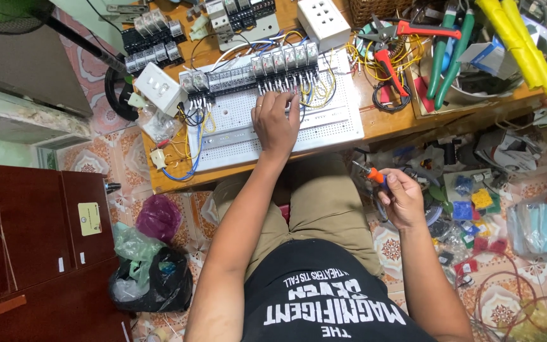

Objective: The person sits at a cluttered workbench and uses a screwdriver to tighten screws on a row of small black electronic modules mounted on a white perforated board. They handle the modules and wires, adjusting connections and securing components in sequence.

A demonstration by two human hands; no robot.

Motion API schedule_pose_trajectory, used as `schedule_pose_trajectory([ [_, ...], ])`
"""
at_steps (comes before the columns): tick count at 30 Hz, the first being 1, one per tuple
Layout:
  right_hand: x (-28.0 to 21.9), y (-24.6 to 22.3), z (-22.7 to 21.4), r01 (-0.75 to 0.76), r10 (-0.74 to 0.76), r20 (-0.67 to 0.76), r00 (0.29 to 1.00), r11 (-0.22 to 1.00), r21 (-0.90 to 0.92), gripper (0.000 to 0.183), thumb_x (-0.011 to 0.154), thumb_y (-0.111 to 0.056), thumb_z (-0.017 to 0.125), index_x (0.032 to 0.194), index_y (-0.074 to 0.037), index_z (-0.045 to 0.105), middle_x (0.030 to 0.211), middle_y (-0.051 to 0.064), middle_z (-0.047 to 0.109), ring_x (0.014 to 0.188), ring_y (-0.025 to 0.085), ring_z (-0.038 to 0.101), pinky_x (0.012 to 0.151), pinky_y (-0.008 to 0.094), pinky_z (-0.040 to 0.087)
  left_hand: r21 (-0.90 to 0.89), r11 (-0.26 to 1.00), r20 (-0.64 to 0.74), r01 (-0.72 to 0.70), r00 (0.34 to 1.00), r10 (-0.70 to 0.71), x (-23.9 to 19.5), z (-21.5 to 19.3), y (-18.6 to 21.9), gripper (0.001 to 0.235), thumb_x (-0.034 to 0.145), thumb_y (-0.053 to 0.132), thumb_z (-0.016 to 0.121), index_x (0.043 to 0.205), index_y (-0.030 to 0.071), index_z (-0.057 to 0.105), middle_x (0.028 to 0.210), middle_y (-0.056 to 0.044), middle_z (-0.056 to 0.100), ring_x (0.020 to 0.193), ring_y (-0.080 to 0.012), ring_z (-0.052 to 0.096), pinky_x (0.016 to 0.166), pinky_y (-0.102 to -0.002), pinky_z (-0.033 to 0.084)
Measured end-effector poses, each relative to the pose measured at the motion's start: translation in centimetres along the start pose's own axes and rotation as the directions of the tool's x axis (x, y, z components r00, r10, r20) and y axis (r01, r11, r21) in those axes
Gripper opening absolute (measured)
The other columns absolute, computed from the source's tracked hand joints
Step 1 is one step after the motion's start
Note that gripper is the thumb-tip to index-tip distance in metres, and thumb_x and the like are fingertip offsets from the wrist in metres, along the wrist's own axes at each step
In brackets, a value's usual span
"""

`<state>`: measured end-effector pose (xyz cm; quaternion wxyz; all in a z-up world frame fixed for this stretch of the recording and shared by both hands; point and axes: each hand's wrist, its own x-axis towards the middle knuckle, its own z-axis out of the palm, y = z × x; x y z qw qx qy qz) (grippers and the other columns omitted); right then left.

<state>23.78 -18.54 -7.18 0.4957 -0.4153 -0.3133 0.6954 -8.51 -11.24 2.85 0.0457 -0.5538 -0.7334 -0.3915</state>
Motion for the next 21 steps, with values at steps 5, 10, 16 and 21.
schedule_pose_trajectory([
  [5, 0.3, -0.3, 0.5, 0.001, -0.001, -0.003, 1.0, 1.0, -0.003, 0.026, 0.106, -0.022, 0.062, 0.117, 0.001, 0.065, 0.085, 0.023, 0.067, 0.046, 0.006, 0.046, 0.041, 0.016, 0.033, -0.038, 0.999, -0.042, -0.022, 0.999, 0.021, -0.1, 0.4, 0.2, 0.021, 0.1, 0.033, 0.062, 0.088, 0.018, 0.071, 0.075, 0.005, 0.055, 0.078, -0.0178, 0.06, 0.069, -0.035, 0.044],
  [10, 0.5, 0.0, 0.3, 0.005, -0.005, 0.012, 1.0, 1.0, 0.004, 0.026, 0.106, -0.022, 0.062, 0.117, 0.001, 0.065, 0.085, 0.023, 0.067, 0.046, 0.005, 0.046, 0.041, 0.016, 0.034, -0.032, 0.999, -0.052, -0.01, 0.999, 0.009, 0.1, 0.9, 0.1, 0.021, 0.099, 0.031, 0.062, 0.085, 0.018, 0.07, 0.074, 0.005, 0.053, 0.077, -0.0182, 0.059, 0.069, -0.036, 0.043],
  [16, -0.1, -0.2, 0.7, 0.01, -0.009, 0.011, 1.0, 1.0, -0.011, 0.025, 0.105, -0.021, 0.063, 0.115, 0.002, 0.065, 0.085, 0.024, 0.067, 0.046, 0.004, 0.045, 0.042, 0.015, 0.034, -0.054, 0.999, -0.071, 0.007, 0.997, -0.01, -0.2, 1.0, 0.6, 0.02, 0.099, 0.031, 0.062, 0.085, 0.018, 0.069, 0.072, 0.006, 0.051, 0.075, -0.0191, 0.059, 0.068, -0.036, 0.043],
  [21, -0.1, 0.1, 0.2, 0.022, -0.022, 0.013, 1.0, 1.0, -0.005, 0.024, 0.105, -0.02, 0.063, 0.115, 0.002, 0.065, 0.086, 0.023, 0.067, 0.047, 0.005, 0.045, 0.042, 0.015, 0.034, -0.055, 0.998, -0.066, 0.038, 0.997, -0.042, -0.2, 1.2, 0.7, 0.021, 0.099, 0.031, 0.06, 0.083, 0.019, 0.068, 0.071, 0.007, 0.05, 0.074, -0.0171, 0.058, 0.068, -0.035, 0.042],
])
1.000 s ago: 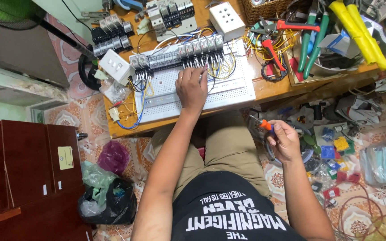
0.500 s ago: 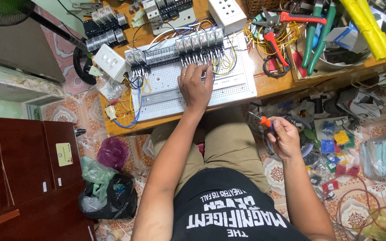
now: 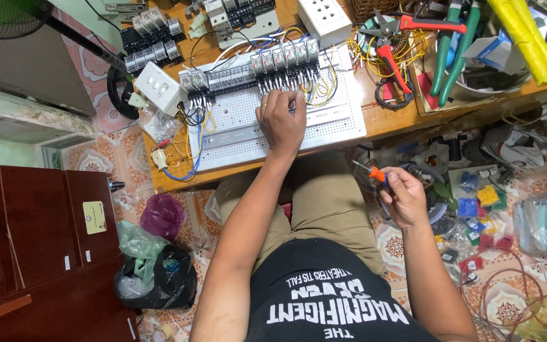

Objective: The person sits at a cluttered workbench and uses a screwdriver to tighten screws on a row of small black electronic modules mounted on a white perforated board. They handle the modules and wires, adjusting connections and securing components in sequence.

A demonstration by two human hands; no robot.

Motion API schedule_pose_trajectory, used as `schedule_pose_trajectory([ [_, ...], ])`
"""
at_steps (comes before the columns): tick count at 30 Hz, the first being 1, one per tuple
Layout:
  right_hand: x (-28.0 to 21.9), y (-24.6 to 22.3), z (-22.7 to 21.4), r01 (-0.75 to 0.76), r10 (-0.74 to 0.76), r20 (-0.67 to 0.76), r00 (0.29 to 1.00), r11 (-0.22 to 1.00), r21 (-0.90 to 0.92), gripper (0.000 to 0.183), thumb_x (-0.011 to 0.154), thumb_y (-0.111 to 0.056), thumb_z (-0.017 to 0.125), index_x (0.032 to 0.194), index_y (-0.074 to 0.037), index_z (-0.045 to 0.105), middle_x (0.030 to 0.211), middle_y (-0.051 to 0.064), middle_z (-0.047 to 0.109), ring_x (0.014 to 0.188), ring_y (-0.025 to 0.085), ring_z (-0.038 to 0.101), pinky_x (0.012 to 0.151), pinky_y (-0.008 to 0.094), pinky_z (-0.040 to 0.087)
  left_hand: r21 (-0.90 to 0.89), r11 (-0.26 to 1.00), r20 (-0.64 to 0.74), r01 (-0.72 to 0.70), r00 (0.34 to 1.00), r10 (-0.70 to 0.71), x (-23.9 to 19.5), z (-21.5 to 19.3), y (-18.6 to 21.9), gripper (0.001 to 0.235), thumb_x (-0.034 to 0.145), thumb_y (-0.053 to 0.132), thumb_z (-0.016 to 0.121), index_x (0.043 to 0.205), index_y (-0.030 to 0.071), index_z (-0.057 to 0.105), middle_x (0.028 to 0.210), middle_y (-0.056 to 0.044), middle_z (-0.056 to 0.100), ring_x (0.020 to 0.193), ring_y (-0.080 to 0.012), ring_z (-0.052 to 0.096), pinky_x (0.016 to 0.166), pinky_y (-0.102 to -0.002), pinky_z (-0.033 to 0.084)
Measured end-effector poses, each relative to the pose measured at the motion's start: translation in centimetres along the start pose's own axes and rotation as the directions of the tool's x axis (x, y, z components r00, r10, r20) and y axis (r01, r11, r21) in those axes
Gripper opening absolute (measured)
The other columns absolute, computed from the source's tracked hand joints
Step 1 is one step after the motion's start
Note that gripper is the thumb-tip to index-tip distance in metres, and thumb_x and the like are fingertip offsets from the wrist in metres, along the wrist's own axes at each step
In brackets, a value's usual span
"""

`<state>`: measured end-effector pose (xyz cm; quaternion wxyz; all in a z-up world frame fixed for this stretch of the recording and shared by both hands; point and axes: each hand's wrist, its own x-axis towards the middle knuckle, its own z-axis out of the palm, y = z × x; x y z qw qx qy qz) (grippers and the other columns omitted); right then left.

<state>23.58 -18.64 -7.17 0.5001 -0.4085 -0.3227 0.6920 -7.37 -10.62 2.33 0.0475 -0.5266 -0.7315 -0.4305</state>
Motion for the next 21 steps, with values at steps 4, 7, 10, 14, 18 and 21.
schedule_pose_trajectory([
  [4, 0.1, -0.5, 0.4, -0.011, 0.011, 0.005, 1.0, 1.0, 0.014, 0.026, 0.105, -0.021, 0.063, 0.116, 0.002, 0.065, 0.084, 0.022, 0.066, 0.047, 0.004, 0.045, 0.043, 0.014, 0.033, 0.016, 1.0, -0.014, -0.005, 1.0, 0.005, 0.0, 0.3, -0.1, 0.02, 0.098, 0.028, 0.061, 0.082, 0.018, 0.067, 0.07, 0.007, 0.048, 0.072, -0.0186, 0.057, 0.067, -0.036, 0.04],
  [7, 0.0, -0.8, 0.9, -0.012, 0.012, 0.0, 1.0, 1.0, 0.005, 0.026, 0.105, -0.022, 0.064, 0.116, 0.002, 0.065, 0.083, 0.022, 0.066, 0.047, 0.005, 0.045, 0.043, 0.014, 0.033, 0.011, 1.0, -0.031, -0.013, 0.999, 0.013, -0.2, 0.4, -0.3, 0.02, 0.097, 0.027, 0.061, 0.08, 0.019, 0.065, 0.07, 0.008, 0.046, 0.071, -0.0188, 0.057, 0.066, -0.036, 0.04],
  [10, 0.0, -0.3, 0.5, -0.007, 0.007, 0.001, 1.0, 1.0, -0.007, 0.025, 0.105, -0.021, 0.064, 0.115, 0.002, 0.065, 0.082, 0.022, 0.066, 0.047, 0.005, 0.046, 0.043, 0.015, 0.034, 0.012, 1.0, -0.045, -0.016, 0.999, 0.017, -0.1, 0.4, -0.2, 0.019, 0.097, 0.027, 0.061, 0.08, 0.018, 0.065, 0.07, 0.008, 0.045, 0.07, -0.0185, 0.056, 0.066, -0.036, 0.039],
  [14, -0.4, 0.1, 0.2, 0.02, -0.02, 0.008, 1.0, 0.999, -0.047, 0.025, 0.105, -0.02, 0.064, 0.115, 0.002, 0.066, 0.079, 0.02, 0.065, 0.046, 0.005, 0.046, 0.042, 0.014, 0.033, 0.004, 1.0, -0.047, -0.02, 0.999, 0.02, 0.0, 0.3, -0.1, 0.019, 0.097, 0.027, 0.061, 0.081, 0.019, 0.066, 0.069, 0.008, 0.046, 0.07, -0.0175, 0.057, 0.065, -0.035, 0.039],
  [18, -0.4, -0.3, 0.4, 0.01, -0.01, 0.005, 1.0, 0.999, -0.031, 0.025, 0.105, -0.021, 0.064, 0.115, 0.002, 0.066, 0.084, 0.023, 0.068, 0.046, 0.005, 0.047, 0.042, 0.014, 0.034, 0.004, 1.0, -0.053, -0.02, 0.998, 0.02, 0.0, 0.3, 0.0, 0.019, 0.097, 0.027, 0.061, 0.081, 0.019, 0.065, 0.07, 0.009, 0.046, 0.071, -0.0177, 0.058, 0.066, -0.035, 0.039],
  [21, -0.3, -0.1, 0.1, 0.019, -0.019, 0.0, 1.0, 0.999, -0.034, 0.025, 0.105, -0.021, 0.064, 0.115, 0.001, 0.066, 0.084, 0.021, 0.068, 0.046, 0.005, 0.047, 0.041, 0.014, 0.034, 0.006, 1.0, -0.053, -0.016, 0.998, 0.016, 0.1, 0.3, 0.1, 0.02, 0.097, 0.027, 0.06, 0.08, 0.019, 0.065, 0.069, 0.009, 0.046, 0.07, -0.0174, 0.057, 0.065, -0.035, 0.039],
])
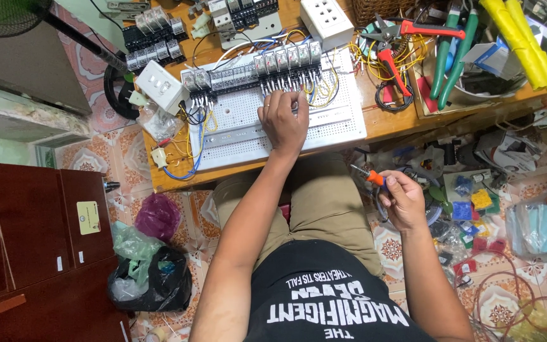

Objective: The person sits at a cluttered workbench and uses a screwdriver to tighten screws on a row of small black electronic modules mounted on a white perforated board. They handle the modules and wires, adjusting connections and securing components in sequence.

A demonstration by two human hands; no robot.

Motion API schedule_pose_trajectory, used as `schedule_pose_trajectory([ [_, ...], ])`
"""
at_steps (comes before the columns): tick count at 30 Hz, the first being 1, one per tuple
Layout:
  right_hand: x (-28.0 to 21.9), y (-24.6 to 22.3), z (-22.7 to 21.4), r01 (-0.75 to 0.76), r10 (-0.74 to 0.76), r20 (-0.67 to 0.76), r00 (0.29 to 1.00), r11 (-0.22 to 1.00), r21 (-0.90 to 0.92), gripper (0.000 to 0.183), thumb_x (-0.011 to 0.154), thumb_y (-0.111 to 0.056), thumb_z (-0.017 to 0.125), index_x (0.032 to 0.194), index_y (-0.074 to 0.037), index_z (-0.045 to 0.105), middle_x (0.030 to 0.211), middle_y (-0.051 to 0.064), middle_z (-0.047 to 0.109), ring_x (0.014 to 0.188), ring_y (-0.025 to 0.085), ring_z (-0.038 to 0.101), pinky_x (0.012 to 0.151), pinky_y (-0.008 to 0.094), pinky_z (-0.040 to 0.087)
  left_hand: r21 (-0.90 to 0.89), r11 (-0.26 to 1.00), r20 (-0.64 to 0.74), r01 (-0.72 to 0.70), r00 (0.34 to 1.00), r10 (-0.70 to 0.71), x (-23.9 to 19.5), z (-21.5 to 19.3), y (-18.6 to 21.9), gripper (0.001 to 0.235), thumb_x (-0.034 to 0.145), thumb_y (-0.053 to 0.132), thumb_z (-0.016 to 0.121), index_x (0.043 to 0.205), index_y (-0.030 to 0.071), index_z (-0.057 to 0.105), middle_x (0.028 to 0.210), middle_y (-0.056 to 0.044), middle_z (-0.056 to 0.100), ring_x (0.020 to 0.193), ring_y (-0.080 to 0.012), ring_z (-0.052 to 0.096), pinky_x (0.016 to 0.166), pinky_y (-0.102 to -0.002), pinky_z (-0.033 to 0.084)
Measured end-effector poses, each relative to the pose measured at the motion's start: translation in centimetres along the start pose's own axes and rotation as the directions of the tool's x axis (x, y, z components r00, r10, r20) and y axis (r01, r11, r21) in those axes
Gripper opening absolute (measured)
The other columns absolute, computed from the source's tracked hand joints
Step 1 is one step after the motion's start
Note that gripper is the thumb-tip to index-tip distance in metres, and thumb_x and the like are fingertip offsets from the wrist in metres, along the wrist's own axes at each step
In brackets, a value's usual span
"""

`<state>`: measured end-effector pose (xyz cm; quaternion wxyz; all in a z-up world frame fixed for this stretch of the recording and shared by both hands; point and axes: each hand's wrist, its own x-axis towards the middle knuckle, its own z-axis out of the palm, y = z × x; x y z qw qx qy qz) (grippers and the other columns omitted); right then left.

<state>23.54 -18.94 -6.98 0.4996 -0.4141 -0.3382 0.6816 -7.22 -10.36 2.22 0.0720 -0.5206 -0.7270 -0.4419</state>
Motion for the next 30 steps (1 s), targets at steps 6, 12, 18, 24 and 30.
schedule_pose_trajectory([
  [6, 0.2, 0.4, 0.0, 0.018, -0.018, 0.002, 1.0, 0.999, -0.029, 0.025, 0.104, -0.02, 0.064, 0.115, 0.002, 0.066, 0.083, 0.023, 0.069, 0.044, 0.005, 0.047, 0.04, 0.014, 0.034, 0.009, 1.0, -0.013, -0.013, 1.0, 0.013, 0.0, 0.1, 0.1, 0.019, 0.097, 0.026, 0.061, 0.081, 0.019, 0.064, 0.07, 0.009, 0.046, 0.07, -0.0174, 0.057, 0.065, -0.035, 0.039],
  [12, -0.2, -0.3, 0.8, 0.045, -0.044, 0.011, 0.999, 0.998, -0.042, 0.022, 0.104, -0.017, 0.064, 0.113, 0.003, 0.067, 0.075, 0.017, 0.064, 0.044, 0.006, 0.047, 0.039, 0.015, 0.034, -0.031, 0.998, 0.016, 0.053, 0.999, -0.052, 0.1, 0.2, -0.2, 0.02, 0.098, 0.028, 0.06, 0.08, 0.019, 0.065, 0.072, 0.008, 0.049, 0.073, -0.0179, 0.059, 0.067, -0.035, 0.04],
  [18, -0.7, -5.2, 3.6, 0.13, -0.117, 0.078, 0.99, 0.972, -0.196, 0.022, 0.1, -0.012, 0.066, 0.114, 0.006, 0.067, 0.063, 0.015, 0.057, 0.043, 0.01, 0.049, 0.039, 0.017, 0.034, -0.001, 0.996, 0.034, 0.085, 0.996, -0.085, -0.2, 0.8, -0.5, 0.019, 0.095, 0.029, 0.062, 0.08, 0.019, 0.064, 0.071, 0.007, 0.049, 0.074, -0.021, 0.061, 0.067, -0.038, 0.041],
  [24, 3.8, -15.8, 11.5, 0.583, -0.428, 0.396, 0.812, 0.591, -0.558, 0.018, 0.098, -0.012, 0.076, 0.112, -0.001, 0.075, 0.081, 0.019, 0.064, 0.061, 0.024, 0.062, 0.061, 0.037, 0.049, 0.004, 0.994, 0.079, 0.11, 0.991, -0.11, -0.2, 0.4, -0.2, 0.021, 0.097, 0.03, 0.06, 0.081, 0.018, 0.065, 0.074, 0.005, 0.052, 0.076, -0.0216, 0.062, 0.069, -0.038, 0.042],
  [30, 10.1, -19.7, 19.8, 0.858, -0.465, 0.761, 0.453, -0.006, -0.514, 0.01, 0.11, -0.005, 0.071, 0.109, 0.001, 0.063, 0.101, 0.019, 0.063, 0.095, 0.033, 0.06, 0.082, 0.042, 0.047, 0.03, 0.996, 0.024, 0.085, 0.996, -0.085, -0.4, 1.0, -0.5, 0.018, 0.093, 0.026, 0.067, 0.078, 0.018, 0.06, 0.079, 0.002, 0.06, 0.08, -0.0228, 0.056, 0.071, -0.039, 0.038],
])
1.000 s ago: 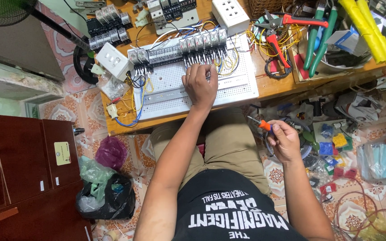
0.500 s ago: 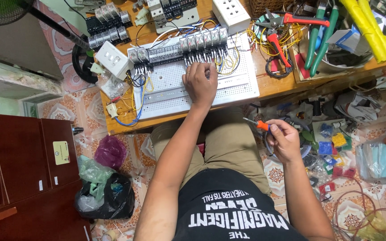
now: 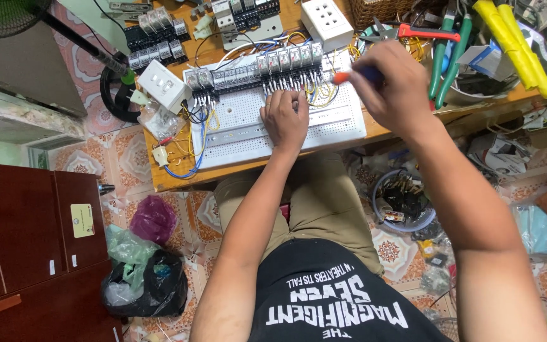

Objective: The person sits at a cluttered workbench and uses a screwdriver to tighten screws on a row of small black electronic modules mounted on a white perforated board. They handle the modules and wires, adjusting connections and securing components in sequence.

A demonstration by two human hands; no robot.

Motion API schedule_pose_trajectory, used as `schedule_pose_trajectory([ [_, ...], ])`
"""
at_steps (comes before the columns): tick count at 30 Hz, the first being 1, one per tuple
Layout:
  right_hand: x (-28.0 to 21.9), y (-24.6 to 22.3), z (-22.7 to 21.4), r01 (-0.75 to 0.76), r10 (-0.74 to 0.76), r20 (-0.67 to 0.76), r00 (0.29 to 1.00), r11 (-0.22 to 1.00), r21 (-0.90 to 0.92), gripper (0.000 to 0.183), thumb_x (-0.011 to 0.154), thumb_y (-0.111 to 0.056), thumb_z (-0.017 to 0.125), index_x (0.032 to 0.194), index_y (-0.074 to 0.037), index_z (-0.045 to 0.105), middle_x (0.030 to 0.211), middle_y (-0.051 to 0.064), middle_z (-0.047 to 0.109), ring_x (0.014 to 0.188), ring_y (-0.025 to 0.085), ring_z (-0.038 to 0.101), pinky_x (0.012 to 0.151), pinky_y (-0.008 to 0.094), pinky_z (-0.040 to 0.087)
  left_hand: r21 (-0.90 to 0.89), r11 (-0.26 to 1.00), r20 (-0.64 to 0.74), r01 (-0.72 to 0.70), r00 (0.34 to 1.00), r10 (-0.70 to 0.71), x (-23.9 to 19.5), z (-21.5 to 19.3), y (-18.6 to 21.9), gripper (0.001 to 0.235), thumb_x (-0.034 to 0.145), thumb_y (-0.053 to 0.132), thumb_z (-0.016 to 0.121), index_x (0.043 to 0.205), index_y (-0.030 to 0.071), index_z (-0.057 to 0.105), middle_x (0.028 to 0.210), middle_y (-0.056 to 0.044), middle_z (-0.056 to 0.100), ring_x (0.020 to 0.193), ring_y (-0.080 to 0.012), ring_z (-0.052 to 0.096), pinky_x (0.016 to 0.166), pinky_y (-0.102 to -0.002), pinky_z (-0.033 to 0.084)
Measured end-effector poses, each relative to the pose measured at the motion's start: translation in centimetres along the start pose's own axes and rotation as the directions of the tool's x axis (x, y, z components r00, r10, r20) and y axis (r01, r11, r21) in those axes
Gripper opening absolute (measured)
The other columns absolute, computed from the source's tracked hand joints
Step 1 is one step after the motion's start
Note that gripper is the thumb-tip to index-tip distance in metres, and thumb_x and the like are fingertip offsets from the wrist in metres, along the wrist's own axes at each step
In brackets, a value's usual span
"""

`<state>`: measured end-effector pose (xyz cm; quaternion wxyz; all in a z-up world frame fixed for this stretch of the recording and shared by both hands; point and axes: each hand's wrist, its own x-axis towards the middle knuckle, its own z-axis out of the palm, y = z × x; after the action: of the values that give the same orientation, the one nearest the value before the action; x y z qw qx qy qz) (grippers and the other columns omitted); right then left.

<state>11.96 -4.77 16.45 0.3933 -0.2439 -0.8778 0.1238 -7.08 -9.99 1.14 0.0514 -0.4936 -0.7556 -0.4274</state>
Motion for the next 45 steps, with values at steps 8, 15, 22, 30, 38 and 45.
schedule_pose_trajectory([
  [8, 4.7, 2.8, 6.0, 0.07, -0.062, 0.14, 0.988, 0.996, -0.06, 0.011, 0.099, -0.004, 0.072, 0.107, -0.003, 0.063, 0.104, 0.015, 0.057, 0.08, 0.034, 0.06, 0.06, 0.043, 0.046, -0.018, 1.0, -0.021, -0.019, 1.0, 0.019, 0.1, -0.1, 0.0, 0.032, 0.1, 0.039, 0.054, 0.078, 0.017, 0.062, 0.079, 0.0, 0.061, 0.079, -0.0242, 0.057, 0.07, -0.04, 0.038],
  [15, 5.2, 2.7, 6.9, 0.084, -0.061, 0.207, 0.976, 0.991, -0.106, 0.016, 0.107, -0.013, 0.072, 0.107, -0.002, 0.061, 0.103, 0.015, 0.055, 0.073, 0.033, 0.058, 0.054, 0.042, 0.044, -0.026, 0.999, -0.016, -0.019, 1.0, 0.018, 0.1, -0.4, 0.0, 0.024, 0.097, 0.032, 0.059, 0.079, 0.016, 0.065, 0.08, -0.001, 0.062, 0.081, -0.0254, 0.059, 0.07, -0.041, 0.038],
  [22, 6.0, 3.7, 7.1, 0.129, -0.089, 0.261, 0.961, 0.982, -0.141, 0.014, 0.104, -0.007, 0.073, 0.109, -0.001, 0.062, 0.104, 0.018, 0.056, 0.076, 0.036, 0.059, 0.056, 0.043, 0.046, -0.032, 0.999, -0.049, -0.035, 0.998, 0.034, 0.1, -0.4, 0.0, 0.029, 0.097, 0.034, 0.056, 0.076, 0.016, 0.064, 0.076, 0.0, 0.059, 0.076, -0.024, 0.057, 0.066, -0.039, 0.034],
  [30, 10.0, 1.5, 7.2, 0.114, 0.056, 0.557, 0.828, 0.958, -0.265, 0.032, 0.1, -0.016, 0.074, 0.123, -0.004, 0.055, 0.115, 0.019, 0.054, 0.07, 0.047, 0.061, 0.056, 0.057, 0.046, -0.038, 0.999, -0.056, -0.01, 0.998, 0.008, 0.3, -0.6, 0.1, 0.013, 0.087, 0.019, 0.07, 0.075, 0.015, 0.066, 0.082, -0.003, 0.068, 0.081, -0.0258, 0.063, 0.068, -0.041, 0.041],
  [38, 12.6, -0.4, 5.6, 0.017, 0.15, 0.693, 0.705, 0.974, -0.227, 0.043, 0.092, -0.009, 0.07, 0.13, -0.005, 0.052, 0.123, 0.022, 0.054, 0.094, 0.044, 0.062, 0.071, 0.054, 0.051, -0.046, 0.999, -0.056, -0.011, 0.998, 0.009, 0.2, -0.2, -0.1, 0.015, 0.087, 0.019, 0.071, 0.073, 0.016, 0.065, 0.079, -0.001, 0.066, 0.079, -0.0247, 0.063, 0.068, -0.04, 0.041],
  [45, 12.7, -0.5, 6.3, 0.056, 0.252, 0.697, 0.671, 0.92, -0.387, 0.05, 0.094, -0.022, 0.075, 0.13, -0.002, 0.047, 0.107, 0.026, 0.062, 0.085, 0.042, 0.063, 0.068, 0.051, 0.053, -0.064, 0.998, -0.064, -0.026, 0.998, 0.022, 0.4, -1.1, 0.3, 0.014, 0.086, 0.015, 0.071, 0.074, 0.014, 0.065, 0.078, -0.003, 0.067, 0.08, -0.023, 0.062, 0.068, -0.038, 0.041],
])
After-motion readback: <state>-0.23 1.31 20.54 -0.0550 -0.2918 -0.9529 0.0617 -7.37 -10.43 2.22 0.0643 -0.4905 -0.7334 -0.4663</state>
